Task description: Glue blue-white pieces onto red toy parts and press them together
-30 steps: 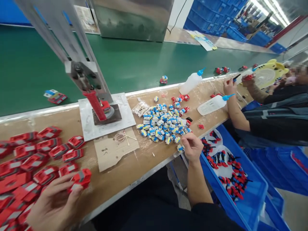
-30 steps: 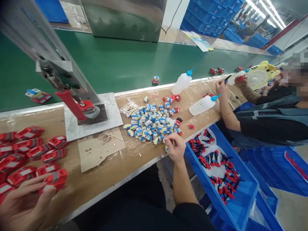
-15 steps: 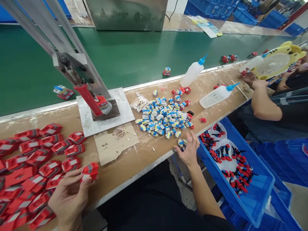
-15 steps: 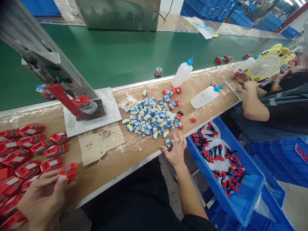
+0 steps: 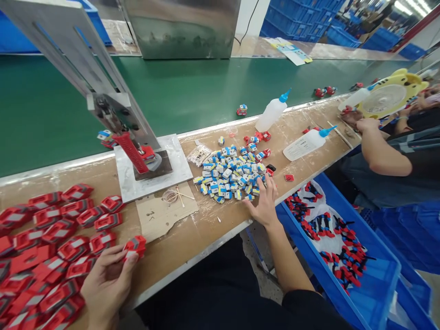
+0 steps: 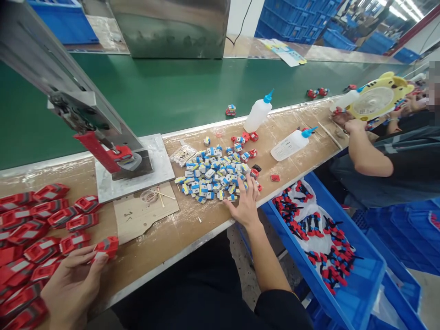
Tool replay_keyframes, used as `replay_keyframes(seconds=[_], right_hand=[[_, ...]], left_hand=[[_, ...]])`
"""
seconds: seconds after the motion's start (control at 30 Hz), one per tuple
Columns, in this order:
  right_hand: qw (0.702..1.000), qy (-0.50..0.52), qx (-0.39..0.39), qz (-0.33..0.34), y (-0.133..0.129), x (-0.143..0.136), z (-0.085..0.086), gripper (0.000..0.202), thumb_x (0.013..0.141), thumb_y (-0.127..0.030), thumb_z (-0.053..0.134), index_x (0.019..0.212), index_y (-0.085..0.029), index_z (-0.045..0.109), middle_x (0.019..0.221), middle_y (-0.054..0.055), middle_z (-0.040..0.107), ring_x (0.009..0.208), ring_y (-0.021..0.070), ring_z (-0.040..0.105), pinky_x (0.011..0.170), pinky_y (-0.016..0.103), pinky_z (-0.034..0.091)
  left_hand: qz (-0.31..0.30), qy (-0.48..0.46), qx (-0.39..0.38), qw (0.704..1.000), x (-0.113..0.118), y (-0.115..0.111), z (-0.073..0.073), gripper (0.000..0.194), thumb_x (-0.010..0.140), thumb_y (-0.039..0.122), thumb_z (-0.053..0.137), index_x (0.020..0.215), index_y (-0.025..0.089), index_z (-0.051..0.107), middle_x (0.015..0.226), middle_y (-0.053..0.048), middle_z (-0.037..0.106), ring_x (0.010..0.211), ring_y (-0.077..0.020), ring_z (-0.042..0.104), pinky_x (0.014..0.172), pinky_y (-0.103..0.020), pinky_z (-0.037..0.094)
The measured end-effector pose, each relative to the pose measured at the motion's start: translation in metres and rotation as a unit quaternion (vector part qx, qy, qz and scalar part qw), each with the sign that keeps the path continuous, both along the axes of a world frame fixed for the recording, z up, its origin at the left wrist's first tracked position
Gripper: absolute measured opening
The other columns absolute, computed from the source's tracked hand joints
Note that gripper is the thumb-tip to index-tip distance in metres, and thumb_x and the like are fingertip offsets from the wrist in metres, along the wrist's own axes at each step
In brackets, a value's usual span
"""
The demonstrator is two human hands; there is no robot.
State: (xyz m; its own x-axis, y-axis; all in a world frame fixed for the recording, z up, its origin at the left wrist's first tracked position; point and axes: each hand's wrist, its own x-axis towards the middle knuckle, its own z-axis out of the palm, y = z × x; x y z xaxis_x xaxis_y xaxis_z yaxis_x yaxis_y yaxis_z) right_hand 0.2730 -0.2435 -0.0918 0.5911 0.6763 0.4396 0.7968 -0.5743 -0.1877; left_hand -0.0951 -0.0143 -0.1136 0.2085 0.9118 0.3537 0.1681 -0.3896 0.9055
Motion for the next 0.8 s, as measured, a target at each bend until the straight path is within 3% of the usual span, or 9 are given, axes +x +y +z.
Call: replay_keyframes(seconds=[0.1,0.17,0.23,0.3,0.37,0.43,0.57,0.7,0.8], right_hand=[[0.996,-0.041,0.014,0.079,0.032,0.007,0.035,0.048,0.105,-0.043,0.052,0.15,-0.025,0.055,0.157,0.016,0.055,0.147,0.0349,0.045,0.12,0.053,0.038],[0.985,-0.018,-0.075,0.152,0.08,0.021,0.06,0.037,0.108,-0.027,0.045,0.138,-0.027,0.067,0.144,0.012,0.068,0.137,0.03,0.054,0.115,0.046,0.04],[0.955,0.012,-0.207,0.214,0.137,0.038,0.081,0.038,0.107,-0.019,0.043,0.13,-0.023,0.073,0.138,0.013,0.072,0.132,0.0307,0.058,0.11,0.044,0.042],[0.903,0.032,-0.347,0.252,0.19,0.053,0.092,0.041,0.104,-0.013,0.043,0.129,-0.018,0.075,0.137,0.016,0.073,0.132,0.0316,0.059,0.106,0.042,0.044],[0.878,0.038,-0.392,0.272,0.227,0.062,0.096,0.039,0.101,-0.012,0.049,0.124,-0.019,0.079,0.134,0.014,0.076,0.127,0.0287,0.064,0.101,0.037,0.046],[0.867,0.036,-0.411,0.281,0.244,0.067,0.094,0.036,0.101,-0.016,0.054,0.123,-0.023,0.081,0.133,0.011,0.078,0.123,0.0263,0.067,0.096,0.033,0.048],[0.85,0.021,-0.439,0.289,0.249,0.071,0.091,0.035,0.101,-0.022,0.056,0.126,-0.027,0.08,0.133,0.007,0.079,0.117,0.0245,0.071,0.091,0.031,0.05],[0.834,0.004,-0.455,0.311,0.257,0.081,0.085,0.031,0.095,-0.022,0.06,0.114,-0.019,0.084,0.115,0.013,0.083,0.099,0.0269,0.073,0.081,0.034,0.051],[0.822,-0.014,-0.436,0.367,0.263,0.092,0.077,0.029,0.095,-0.025,0.055,0.105,-0.021,0.083,0.112,0.011,0.082,0.096,0.0258,0.071,0.081,0.034,0.052]], left_hand=[[-0.011,0.022,0.021,0.999,0.004,-0.002,0.005,0.02,0.075,0.032,0.088,0.078,0.018,0.074,0.085,-0.004,0.077,0.069,-0.015,0.073,0.056,-0.02,0.061],[-0.017,0.032,0.032,0.999,0.007,-0.003,0.01,0.018,0.079,0.032,0.086,0.082,0.018,0.075,0.086,-0.004,0.078,0.071,-0.0149,0.074,0.058,-0.019,0.061],[-0.033,0.022,0.025,0.999,0.009,-0.005,0.014,0.015,0.081,0.029,0.085,0.084,0.018,0.075,0.09,-0.005,0.079,0.076,-0.0157,0.076,0.064,-0.021,0.063],[-0.041,-0.002,0.011,0.999,0.01,-0.006,0.015,0.014,0.081,0.027,0.084,0.085,0.018,0.075,0.094,-0.006,0.08,0.08,-0.0169,0.078,0.07,-0.024,0.066],[-0.03,-0.029,0.0,0.999,0.009,-0.008,0.012,0.015,0.081,0.027,0.084,0.085,0.017,0.075,0.098,-0.008,0.081,0.083,-0.018,0.08,0.074,-0.026,0.067],[-0.009,-0.051,-0.007,0.999,0.009,-0.009,0.008,0.016,0.082,0.028,0.085,0.087,0.017,0.075,0.101,-0.009,0.081,0.087,-0.0189,0.081,0.076,-0.027,0.068],[-0.016,-0.081,0.002,0.997,0.012,-0.013,0.008,0.017,0.084,0.027,0.086,0.089,0.018,0.073,0.106,-0.01,0.083,0.093,-0.0202,0.082,0.084,-0.03,0.069],[-0.053,-0.056,-0.002,0.997,0.012,-0.016,0.016,0.023,0.09,0.037,0.083,0.088,0.017,0.069,0.113,-0.015,0.082,0.102,-0.0259,0.083,0.087,-0.037,0.07],[-0.057,-0.04,0.085,0.994,0.009,-0.02,0.023,0.014,0.091,0.025,0.081,0.089,0.018,0.069,0.123,-0.016,0.08,0.11,-0.0262,0.081,0.089,-0.037,0.07]])
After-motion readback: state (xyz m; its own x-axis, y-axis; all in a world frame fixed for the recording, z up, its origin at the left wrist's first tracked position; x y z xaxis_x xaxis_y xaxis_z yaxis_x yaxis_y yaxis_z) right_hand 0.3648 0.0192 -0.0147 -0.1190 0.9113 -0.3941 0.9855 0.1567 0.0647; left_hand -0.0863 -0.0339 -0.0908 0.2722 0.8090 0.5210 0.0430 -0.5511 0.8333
